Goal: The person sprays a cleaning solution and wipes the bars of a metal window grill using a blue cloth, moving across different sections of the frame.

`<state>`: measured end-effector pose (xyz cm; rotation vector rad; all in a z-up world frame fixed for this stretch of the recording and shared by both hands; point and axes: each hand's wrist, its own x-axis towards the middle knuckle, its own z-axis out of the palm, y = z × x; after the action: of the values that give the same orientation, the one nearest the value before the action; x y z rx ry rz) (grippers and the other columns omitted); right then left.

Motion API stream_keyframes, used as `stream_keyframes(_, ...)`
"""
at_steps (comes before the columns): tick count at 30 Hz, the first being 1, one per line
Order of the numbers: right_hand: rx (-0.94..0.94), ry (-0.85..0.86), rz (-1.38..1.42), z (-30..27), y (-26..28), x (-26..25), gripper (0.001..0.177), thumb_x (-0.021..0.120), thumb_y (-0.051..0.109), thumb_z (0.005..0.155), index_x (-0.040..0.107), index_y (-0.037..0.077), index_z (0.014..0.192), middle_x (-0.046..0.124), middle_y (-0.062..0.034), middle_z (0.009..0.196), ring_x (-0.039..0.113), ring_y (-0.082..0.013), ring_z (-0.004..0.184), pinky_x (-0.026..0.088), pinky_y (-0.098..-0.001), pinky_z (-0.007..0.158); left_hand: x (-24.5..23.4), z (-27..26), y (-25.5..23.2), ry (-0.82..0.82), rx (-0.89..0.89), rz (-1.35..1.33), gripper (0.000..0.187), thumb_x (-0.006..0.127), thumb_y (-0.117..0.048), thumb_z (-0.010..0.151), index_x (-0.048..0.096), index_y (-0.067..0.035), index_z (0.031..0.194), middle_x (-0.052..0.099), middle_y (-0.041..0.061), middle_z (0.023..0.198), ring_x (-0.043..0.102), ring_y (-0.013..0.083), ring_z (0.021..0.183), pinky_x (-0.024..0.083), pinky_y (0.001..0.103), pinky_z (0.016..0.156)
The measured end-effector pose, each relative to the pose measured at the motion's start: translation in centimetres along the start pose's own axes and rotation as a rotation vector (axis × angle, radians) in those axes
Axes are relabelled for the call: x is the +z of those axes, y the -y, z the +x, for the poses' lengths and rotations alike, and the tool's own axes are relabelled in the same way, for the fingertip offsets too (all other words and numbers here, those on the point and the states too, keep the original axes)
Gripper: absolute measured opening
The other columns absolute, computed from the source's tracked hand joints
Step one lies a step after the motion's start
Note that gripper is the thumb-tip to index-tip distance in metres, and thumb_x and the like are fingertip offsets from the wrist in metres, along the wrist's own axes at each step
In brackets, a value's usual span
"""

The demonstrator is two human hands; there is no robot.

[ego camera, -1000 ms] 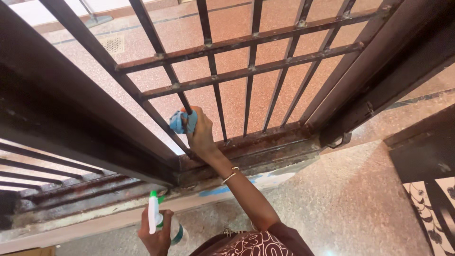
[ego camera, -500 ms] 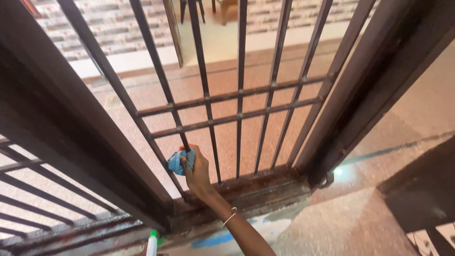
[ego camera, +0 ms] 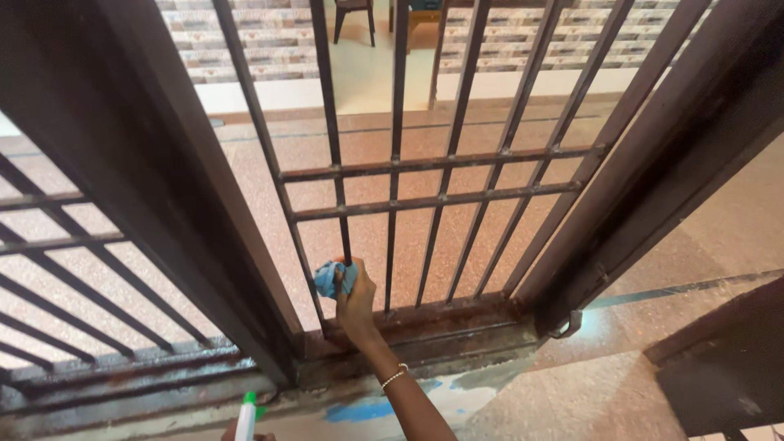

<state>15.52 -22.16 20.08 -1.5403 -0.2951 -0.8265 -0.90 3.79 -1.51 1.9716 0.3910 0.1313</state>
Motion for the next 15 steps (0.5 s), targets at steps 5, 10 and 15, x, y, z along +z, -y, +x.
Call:
stream_keyframes(5,0.258,0.092,-0.203,-1.5,-0.2,-0.6,0.039,0.052,0.042,0.106,0.061,0.005,0.113,0.067,-0.0136,0.080,0.070,-0.0241,0.073,0.053,-0.0368,0.064,-0.9,-2.5,-0.3,-0.263,0.474,-0.146,0.061,0.077,-0.011,0.077,0.058,-0.007,0.135,0.070,0.007,0.079,0.068,0.0109,0.061,0.056,0.028,0.060)
stream_keyframes(10,0.031,0.104,-0.066,4.9,3.9,-0.2,0.037,0.051,0.040,0.109,0.058,0.004,0.114,0.068,-0.0127,0.084,0.071,-0.0221,0.076,0.055,-0.0372,0.063,-2.3,-3.6,-1.9,-0.323,0.540,-0.028,0.053,0.079,-0.011,0.079,0.062,-0.009,0.130,0.069,0.004,0.067,0.066,0.0107,0.056,0.053,0.027,0.060)
stream_keyframes(15,-0.068,0.055,-0.069,7.2,5.2,0.6,0.033,0.050,0.034,0.109,0.058,0.003,0.115,0.063,-0.0127,0.077,0.065,-0.0208,0.068,0.050,-0.0373,0.060,-0.9,-3.0,-1.9,-0.381,0.473,0.071,0.059,0.082,-0.010,0.073,0.062,-0.009,0.129,0.069,0.008,0.066,0.067,0.0125,0.058,0.054,0.028,0.062)
